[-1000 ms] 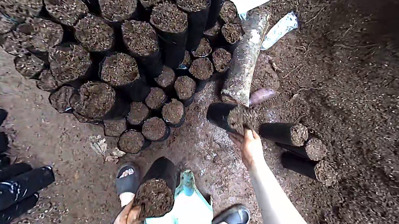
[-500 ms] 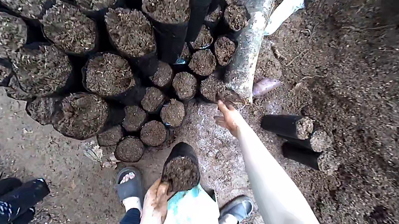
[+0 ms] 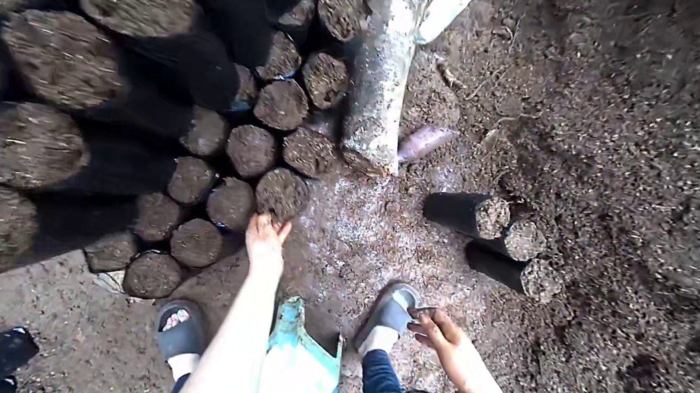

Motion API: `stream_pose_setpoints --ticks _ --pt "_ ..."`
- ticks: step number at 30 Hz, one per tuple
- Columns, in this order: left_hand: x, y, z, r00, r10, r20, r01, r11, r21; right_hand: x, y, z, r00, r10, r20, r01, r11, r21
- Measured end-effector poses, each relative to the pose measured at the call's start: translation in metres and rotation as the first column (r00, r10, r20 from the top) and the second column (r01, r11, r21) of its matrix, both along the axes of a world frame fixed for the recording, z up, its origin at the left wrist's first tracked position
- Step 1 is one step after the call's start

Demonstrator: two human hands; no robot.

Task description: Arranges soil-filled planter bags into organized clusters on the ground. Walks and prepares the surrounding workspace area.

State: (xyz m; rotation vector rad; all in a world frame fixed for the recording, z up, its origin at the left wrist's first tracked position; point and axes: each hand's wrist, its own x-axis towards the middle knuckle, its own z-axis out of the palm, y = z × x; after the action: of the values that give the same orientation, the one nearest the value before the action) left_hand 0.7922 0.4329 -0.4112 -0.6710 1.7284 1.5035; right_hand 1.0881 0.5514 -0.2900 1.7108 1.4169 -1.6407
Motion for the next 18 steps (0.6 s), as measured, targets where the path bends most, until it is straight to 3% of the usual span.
stream_pose_setpoints --ticks 4,7,10,12,14,16,18 --pt "0.009 0.001 -0.041 0.996 -0.073 -0.052 0.067 0.991 -0.114 0.062 0.021 0.000 0.999 0.000 0.037 0.001 1.000 -0.030" --pt "0.022 -0.004 -0.032 0.997 -0.061 -0.050 0.051 0.982 -0.179 0.105 0.046 0.001 0.992 -0.078 0.095 0.079 0.997 -0.010" --pt "0.053 0.026 0.003 0.999 -0.016 0.034 0.026 0.948 -0.316 0.141 0.078 -0.003 0.954 -0.269 0.131 0.262 0.963 0.064" --pt "0.088 0.063 0.025 0.985 -0.163 0.055 0.172 0.926 -0.335 0.155 0.098 -0.010 0.880 -0.452 0.145 0.433 0.889 0.149" --pt "0.127 0.110 0.048 0.918 -0.384 0.102 0.396 0.903 -0.167 0.168 0.117 -0.025 0.754 -0.643 0.137 0.603 0.759 0.245" --pt "0.164 0.163 0.056 0.805 -0.577 0.137 0.581 0.814 0.014 0.184 0.136 -0.045 0.612 -0.783 0.111 0.741 0.616 0.269" --pt "0.191 0.212 0.049 0.668 -0.719 0.192 0.722 0.689 0.067 0.192 0.150 -0.060 0.575 -0.809 0.119 0.759 0.583 0.291"
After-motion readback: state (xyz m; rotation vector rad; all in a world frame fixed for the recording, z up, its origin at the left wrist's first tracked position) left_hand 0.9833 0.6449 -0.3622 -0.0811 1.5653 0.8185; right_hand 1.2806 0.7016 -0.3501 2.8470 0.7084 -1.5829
